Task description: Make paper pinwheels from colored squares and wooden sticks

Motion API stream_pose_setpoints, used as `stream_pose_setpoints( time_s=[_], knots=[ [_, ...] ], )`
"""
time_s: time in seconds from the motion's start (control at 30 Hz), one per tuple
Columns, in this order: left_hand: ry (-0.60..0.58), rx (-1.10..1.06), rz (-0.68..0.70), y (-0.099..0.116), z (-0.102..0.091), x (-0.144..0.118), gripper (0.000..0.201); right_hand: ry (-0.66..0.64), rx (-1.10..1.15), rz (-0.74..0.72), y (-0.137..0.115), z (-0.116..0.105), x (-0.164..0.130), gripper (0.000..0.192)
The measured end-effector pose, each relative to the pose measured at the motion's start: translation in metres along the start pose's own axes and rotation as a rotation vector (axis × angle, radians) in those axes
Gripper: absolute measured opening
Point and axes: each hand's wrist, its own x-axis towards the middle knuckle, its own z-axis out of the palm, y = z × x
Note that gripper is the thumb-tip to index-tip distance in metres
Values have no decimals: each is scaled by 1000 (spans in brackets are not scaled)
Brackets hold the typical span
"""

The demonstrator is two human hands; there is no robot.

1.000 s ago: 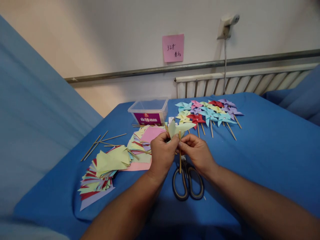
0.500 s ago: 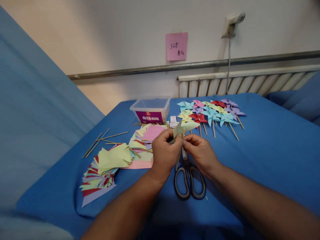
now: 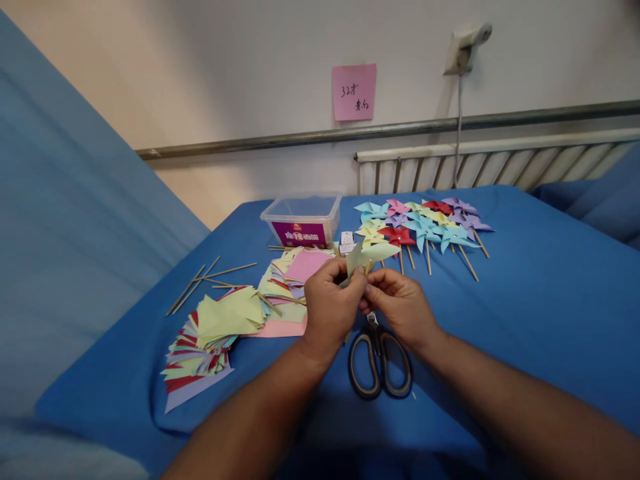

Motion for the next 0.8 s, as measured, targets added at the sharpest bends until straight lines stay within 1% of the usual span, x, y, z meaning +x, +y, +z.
stream_pose_setpoints(
  time_s=[0.17,0.33,0.47,0.67,0.8],
  knots=[
    [-6,-10,10,-2,1,-1,11,16,8,12,-1,1,0,33],
    [-10,21,50,-5,0,-1,11,18,14,4,-2,2,0,35],
    [-16,37,89,-6,0,-3,11,8,6,-24,-2,3,0,34],
    [9,56,176,-6,-1,-4,12,12,-36,-100,-2,2,0,30],
    [7,67,202,-5,-1,-4,13,12,-48,-119,-1,2,0,29]
  ],
)
